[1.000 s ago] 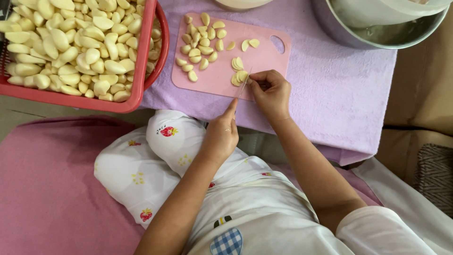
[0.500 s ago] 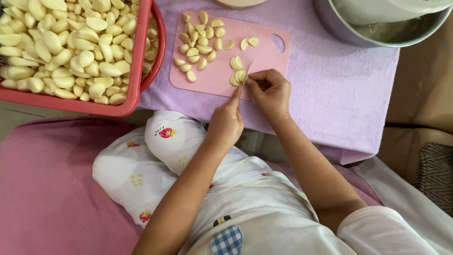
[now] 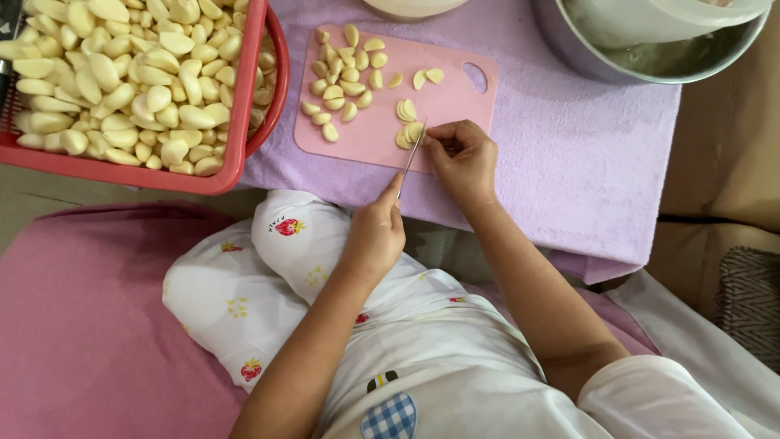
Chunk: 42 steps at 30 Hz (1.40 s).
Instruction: The person sits on a mat and slices garlic cloves into thin pieces on a pink cutting board using a small knife. Sliced garlic is placed into a white bowl, and garlic skins are collected in a separate container.
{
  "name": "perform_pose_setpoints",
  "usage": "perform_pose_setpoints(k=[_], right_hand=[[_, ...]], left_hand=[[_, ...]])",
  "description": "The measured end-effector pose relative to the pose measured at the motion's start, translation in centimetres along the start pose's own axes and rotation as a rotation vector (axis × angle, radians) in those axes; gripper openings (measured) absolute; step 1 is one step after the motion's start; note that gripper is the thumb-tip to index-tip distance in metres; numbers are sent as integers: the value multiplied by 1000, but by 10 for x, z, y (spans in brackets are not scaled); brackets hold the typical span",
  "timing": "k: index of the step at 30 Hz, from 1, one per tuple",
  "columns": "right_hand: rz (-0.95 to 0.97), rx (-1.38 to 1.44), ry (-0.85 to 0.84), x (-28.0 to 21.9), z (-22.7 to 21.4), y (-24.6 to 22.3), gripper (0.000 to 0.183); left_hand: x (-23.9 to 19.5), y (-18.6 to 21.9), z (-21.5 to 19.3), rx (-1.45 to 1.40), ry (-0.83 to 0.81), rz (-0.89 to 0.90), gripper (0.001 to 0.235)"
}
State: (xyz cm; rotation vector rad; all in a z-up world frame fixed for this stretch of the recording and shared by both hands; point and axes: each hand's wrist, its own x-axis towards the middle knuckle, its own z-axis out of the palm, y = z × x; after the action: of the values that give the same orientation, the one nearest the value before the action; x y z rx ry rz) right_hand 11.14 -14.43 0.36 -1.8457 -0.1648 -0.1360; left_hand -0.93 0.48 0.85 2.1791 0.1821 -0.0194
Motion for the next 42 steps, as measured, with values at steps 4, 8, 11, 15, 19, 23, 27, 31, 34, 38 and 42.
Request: perform_pose_setpoints(k=[4, 8, 11, 15, 19, 23, 27, 31, 34, 38, 42], right_hand=[[0, -3, 0, 0, 0, 0, 12], [8, -23, 3, 0, 1, 3, 12], [15, -23, 6, 0, 0, 5, 12], [28, -19, 10, -1, 0, 3, 11], [36, -8, 16, 0, 1, 4, 11], [37, -15, 13, 0, 1, 7, 11], [32, -9, 15, 1, 1, 3, 10], [20, -8, 12, 0, 0, 4, 11], [22, -6, 16, 0, 1, 2, 10], [8, -15, 23, 0, 2, 4, 11], [2, -19, 20, 1, 2, 5, 10]], left_hand=[[-4, 1, -1, -31, -10, 30, 56], [-8, 2, -6, -8, 2, 55, 56], [-8, -1, -5, -13, 2, 63, 56], [-7, 3, -7, -37, -30, 36, 56], [1, 6, -3, -43, -40, 27, 56], [6, 3, 1, -56, -63, 16, 56], [13, 12, -1, 23, -41, 66, 55], [26, 4, 14, 41, -12, 93, 53], [34, 6, 16, 39, -8, 98, 55], [26, 9, 14, 93, -4, 94, 56], [6, 6, -3, 75, -65, 41, 59]])
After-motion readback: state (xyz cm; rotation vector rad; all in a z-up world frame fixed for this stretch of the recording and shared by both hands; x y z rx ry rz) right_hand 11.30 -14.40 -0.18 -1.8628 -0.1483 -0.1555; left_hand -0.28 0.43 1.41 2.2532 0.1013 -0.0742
